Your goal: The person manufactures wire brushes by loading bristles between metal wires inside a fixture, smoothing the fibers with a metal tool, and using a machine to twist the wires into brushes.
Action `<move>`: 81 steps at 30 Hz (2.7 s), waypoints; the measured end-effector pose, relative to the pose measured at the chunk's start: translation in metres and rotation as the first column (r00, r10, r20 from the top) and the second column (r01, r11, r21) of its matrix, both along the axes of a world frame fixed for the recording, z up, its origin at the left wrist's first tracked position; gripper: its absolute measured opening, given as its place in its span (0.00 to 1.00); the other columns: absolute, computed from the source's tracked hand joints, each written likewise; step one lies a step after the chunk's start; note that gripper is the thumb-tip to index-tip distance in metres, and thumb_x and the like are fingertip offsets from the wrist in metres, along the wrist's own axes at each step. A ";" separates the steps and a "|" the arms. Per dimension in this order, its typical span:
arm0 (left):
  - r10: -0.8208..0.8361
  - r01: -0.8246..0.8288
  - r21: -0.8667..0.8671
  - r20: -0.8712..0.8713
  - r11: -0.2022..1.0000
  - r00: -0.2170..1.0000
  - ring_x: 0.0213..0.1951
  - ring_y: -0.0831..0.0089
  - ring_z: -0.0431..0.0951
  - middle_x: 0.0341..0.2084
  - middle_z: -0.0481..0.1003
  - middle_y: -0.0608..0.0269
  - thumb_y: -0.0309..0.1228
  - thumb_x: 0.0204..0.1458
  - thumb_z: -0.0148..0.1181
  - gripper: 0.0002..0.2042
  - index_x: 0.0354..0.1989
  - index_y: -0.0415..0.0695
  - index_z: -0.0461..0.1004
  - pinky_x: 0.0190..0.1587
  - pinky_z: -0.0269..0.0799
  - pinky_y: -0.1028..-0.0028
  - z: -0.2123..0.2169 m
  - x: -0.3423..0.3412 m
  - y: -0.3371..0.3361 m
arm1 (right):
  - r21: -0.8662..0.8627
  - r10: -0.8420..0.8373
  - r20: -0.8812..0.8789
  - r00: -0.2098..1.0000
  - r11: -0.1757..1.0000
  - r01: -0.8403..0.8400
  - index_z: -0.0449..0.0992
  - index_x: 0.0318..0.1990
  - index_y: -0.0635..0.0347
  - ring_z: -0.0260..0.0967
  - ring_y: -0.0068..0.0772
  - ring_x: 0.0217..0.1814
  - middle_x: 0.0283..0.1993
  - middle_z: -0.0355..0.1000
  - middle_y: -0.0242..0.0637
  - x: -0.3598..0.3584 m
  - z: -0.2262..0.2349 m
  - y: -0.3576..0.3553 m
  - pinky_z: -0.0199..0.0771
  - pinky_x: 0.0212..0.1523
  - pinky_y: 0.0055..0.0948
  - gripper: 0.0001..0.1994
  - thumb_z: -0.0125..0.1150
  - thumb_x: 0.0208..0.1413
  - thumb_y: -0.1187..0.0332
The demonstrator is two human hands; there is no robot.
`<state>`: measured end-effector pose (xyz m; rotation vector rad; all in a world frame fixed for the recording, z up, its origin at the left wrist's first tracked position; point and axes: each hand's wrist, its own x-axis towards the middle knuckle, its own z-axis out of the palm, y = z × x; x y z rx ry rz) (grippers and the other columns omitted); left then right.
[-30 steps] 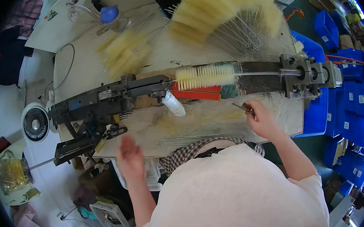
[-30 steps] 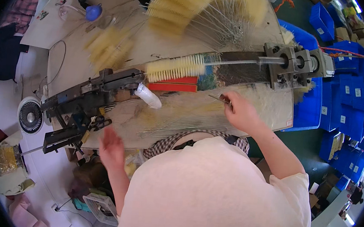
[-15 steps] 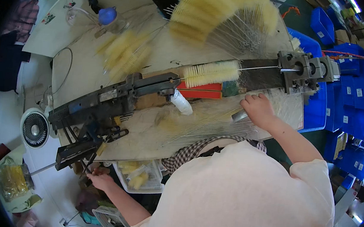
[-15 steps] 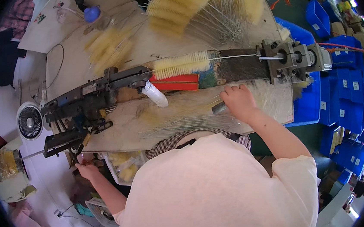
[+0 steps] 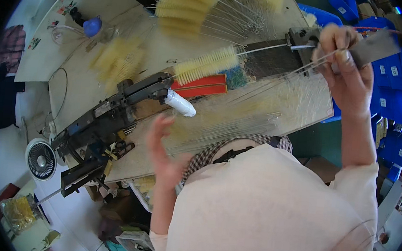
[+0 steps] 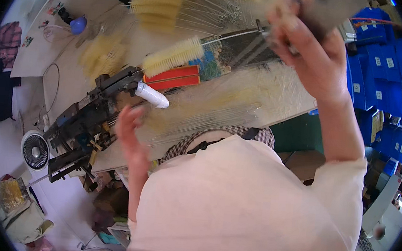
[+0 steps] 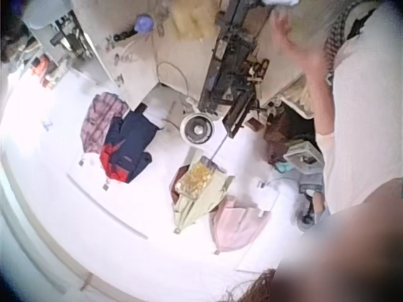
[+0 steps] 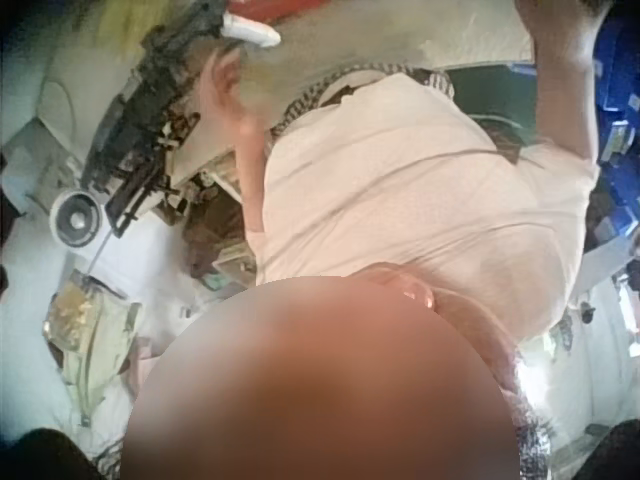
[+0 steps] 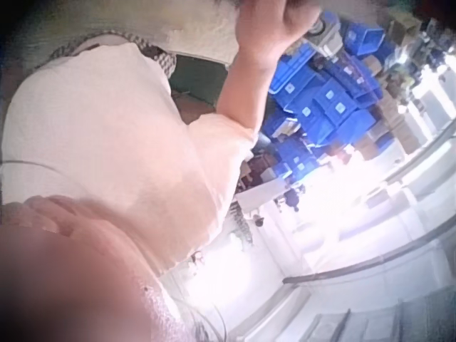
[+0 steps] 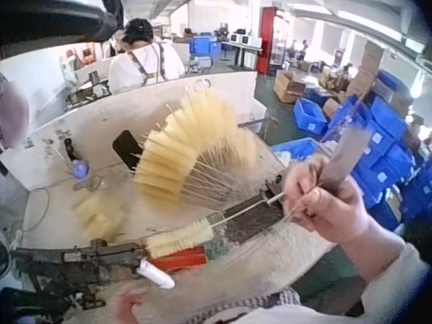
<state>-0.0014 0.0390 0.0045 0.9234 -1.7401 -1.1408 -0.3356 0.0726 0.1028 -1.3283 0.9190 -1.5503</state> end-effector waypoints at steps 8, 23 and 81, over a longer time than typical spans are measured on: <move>0.063 -0.091 0.392 0.084 0.916 0.994 0.16 0.87 0.59 0.15 0.63 0.73 0.34 0.60 0.44 0.13 0.46 0.40 0.69 0.20 0.52 0.85 -0.015 0.020 0.005 | 0.068 -0.052 -0.017 0.999 0.996 0.053 0.70 0.40 0.61 0.67 0.24 0.28 0.35 0.70 0.36 0.096 -0.033 -0.037 0.66 0.25 0.22 0.07 0.48 0.56 0.71; 0.225 0.375 -0.599 0.693 0.708 0.685 0.18 0.79 0.65 0.15 0.62 0.71 0.45 0.46 0.59 0.20 0.48 0.51 0.72 0.22 0.60 0.78 0.005 -0.035 -0.028 | 0.208 0.197 -0.746 0.636 0.976 -0.058 0.72 0.40 0.59 0.69 0.48 0.39 0.35 0.71 0.44 0.060 -0.052 -0.071 0.69 0.39 0.38 0.11 0.55 0.50 0.67; 0.362 0.276 0.794 -0.517 0.541 0.776 0.47 0.67 0.70 0.44 0.68 0.59 0.32 0.56 0.49 0.17 0.52 0.40 0.61 0.49 0.64 0.68 0.007 -0.018 -0.041 | 0.145 0.243 -0.897 0.370 0.951 -0.273 0.75 0.35 0.54 0.69 0.41 0.37 0.32 0.71 0.35 0.146 -0.076 -0.136 0.69 0.35 0.38 0.08 0.54 0.46 0.70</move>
